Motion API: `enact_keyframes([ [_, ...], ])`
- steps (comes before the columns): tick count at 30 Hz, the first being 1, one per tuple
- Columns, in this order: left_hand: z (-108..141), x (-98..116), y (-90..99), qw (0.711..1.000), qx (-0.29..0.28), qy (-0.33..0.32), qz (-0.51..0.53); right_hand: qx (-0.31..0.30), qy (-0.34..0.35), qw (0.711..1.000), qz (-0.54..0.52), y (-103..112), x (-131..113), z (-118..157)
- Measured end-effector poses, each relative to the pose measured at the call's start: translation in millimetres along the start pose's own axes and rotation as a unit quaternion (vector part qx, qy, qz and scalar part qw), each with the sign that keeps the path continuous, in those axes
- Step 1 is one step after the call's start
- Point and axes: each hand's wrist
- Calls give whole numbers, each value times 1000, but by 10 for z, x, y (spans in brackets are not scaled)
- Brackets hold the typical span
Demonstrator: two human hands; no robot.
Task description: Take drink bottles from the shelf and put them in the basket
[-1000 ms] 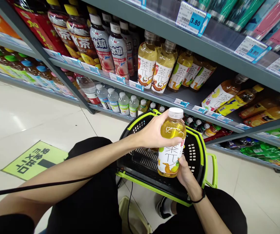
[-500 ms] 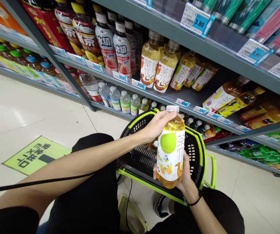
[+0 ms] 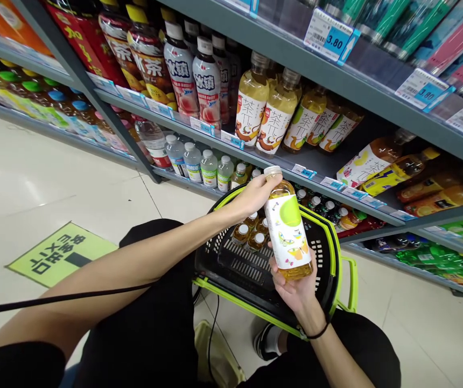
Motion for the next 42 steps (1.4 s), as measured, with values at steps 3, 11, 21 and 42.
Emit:
enact_keyframes([
  [3,3,22,6,999,-35,22,13,-22,24,999,40,20,-51,49],
  [11,-3,169,63,989,-90,61,101,68,278,890,354,182,-154,100],
  [21,-51,80,68,974,-103,97,177,119,562,467,672,317,-401,108],
  [42,-83,95,252,965,-220,-104,-96,43,309,806,503,367,-324,67],
])
Point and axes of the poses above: each hand's wrist, its own z-axis away from the middle knuckle, its own y-axis out of the back of the hand, x = y × z, and after that the axes turned 1 degree about y, right-handed
